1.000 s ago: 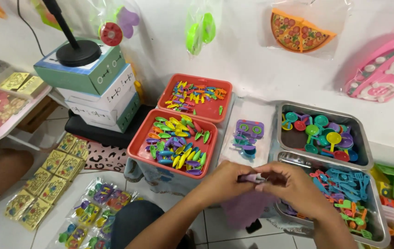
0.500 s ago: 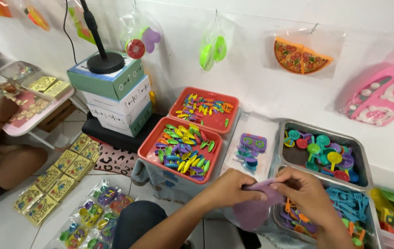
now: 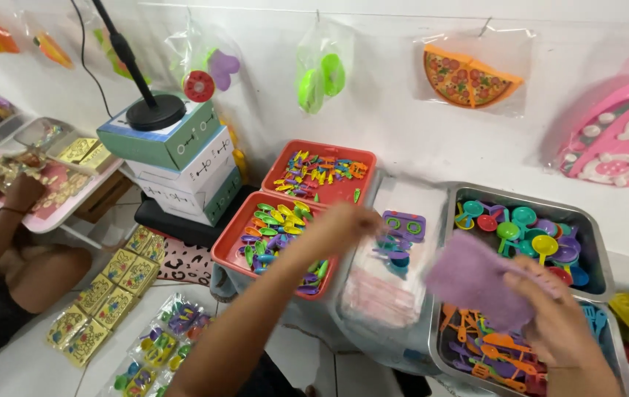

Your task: Cleaning small plastic toy pieces with a cloth and sorting them into bins.

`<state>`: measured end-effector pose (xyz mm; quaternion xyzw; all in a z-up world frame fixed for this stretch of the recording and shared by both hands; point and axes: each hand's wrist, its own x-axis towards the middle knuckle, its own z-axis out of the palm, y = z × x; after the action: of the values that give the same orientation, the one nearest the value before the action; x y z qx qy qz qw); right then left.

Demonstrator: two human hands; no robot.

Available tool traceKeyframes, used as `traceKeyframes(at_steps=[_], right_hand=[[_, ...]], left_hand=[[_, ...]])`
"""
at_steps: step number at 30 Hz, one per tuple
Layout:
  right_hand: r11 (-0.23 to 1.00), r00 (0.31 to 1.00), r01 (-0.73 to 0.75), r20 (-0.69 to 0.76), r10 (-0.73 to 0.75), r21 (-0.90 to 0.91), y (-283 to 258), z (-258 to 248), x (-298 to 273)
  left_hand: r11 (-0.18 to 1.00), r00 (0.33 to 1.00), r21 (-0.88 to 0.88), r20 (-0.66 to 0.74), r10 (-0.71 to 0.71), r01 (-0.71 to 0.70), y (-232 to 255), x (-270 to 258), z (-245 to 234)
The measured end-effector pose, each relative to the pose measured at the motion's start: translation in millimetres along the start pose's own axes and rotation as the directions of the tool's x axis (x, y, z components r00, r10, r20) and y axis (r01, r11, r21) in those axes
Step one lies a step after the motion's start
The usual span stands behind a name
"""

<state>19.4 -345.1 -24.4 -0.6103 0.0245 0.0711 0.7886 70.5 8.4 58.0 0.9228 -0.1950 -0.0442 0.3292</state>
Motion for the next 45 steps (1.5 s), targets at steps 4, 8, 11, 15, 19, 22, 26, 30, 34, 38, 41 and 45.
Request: traceKeyframes(at_steps=[4, 8, 11, 15, 19, 22, 26, 30, 34, 38, 41, 45], right_hand=[[0.995, 0.931, -0.057, -0.356, 0.082, 0.078, -27.4, 13.8, -3.0], [0.981, 0.903, -0.097, -0.401, 0.157, 0.167, -45.7, 28.8, -7.4], [0.973, 0.895, -0.141, -0.397, 0.205, 0.183, -59.7, 40.0, -13.7], [0.969, 0.933, -0.102, -0.317, 0.172, 0.224, -50.2, 31.4, -12.4], [0.962, 0.865, -0.18, -0.433, 0.254, 0.204, -81.7, 65.2, -22.4], [0.959, 0.879, -0.211, -0.393, 0.27, 0.188, -80.5, 68.9, -19.5], [0.986, 0.872, 0.072, -0.489, 0.013, 0.153, -26.9, 57.6, -7.9], [0.877, 0.816, 0.294, -0.379, -0.437, -0.379, 13.6, 82.9, -12.8], [0.862, 0.919, 0.381, 0.038, -0.392, -0.335, 33.1, 105.5, -14.6], [0.972, 0.958, 0.229, 0.168, -0.233, 0.04, 40.2, 99.1, -11.3], [0.993, 0.989, 0.116, 0.095, -0.116, 0.006, 24.4, 101.9, -10.8], [0.976, 0.999, -0.022, 0.034, 0.031, -0.218, 20.5, 104.6, -11.7]], left_hand=[[0.931, 0.884, 0.359, -0.453, 0.116, 0.062, -122.4, 74.1, -4.3], [0.881, 0.849, 0.424, -0.525, 0.051, 0.21, -173.9, 110.9, -2.9], [0.857, 0.862, 0.446, -0.507, 0.005, 0.258, -179.1, 123.8, -1.7], [0.805, 0.87, 0.515, -0.492, -0.004, 0.295, -172.7, 127.5, -7.3], [0.884, 0.875, 0.393, -0.482, -0.037, 0.254, -130.1, 103.1, -21.5], [0.995, 0.848, -0.015, -0.521, -0.094, 0.101, -86.8, 74.0, -22.8], [0.888, 0.927, -0.46, -0.334, -0.17, -0.003, -43.2, 19.4, 19.2], [0.637, 0.996, -0.769, -0.008, -0.085, 0.048, -1.8, -30.3, 74.2], [0.672, 0.998, -0.739, -0.069, -0.01, -0.044, 12.3, -44.7, 106.1], [0.615, 0.991, -0.781, -0.13, 0.008, -0.108, 0.8, -48.8, 110.8], [0.61, 0.986, -0.777, -0.157, 0.05, -0.154, -4.8, -51.1, 103.1], [0.539, 0.992, -0.833, -0.104, 0.074, -0.128, -13.0, -56.2, 98.0]])
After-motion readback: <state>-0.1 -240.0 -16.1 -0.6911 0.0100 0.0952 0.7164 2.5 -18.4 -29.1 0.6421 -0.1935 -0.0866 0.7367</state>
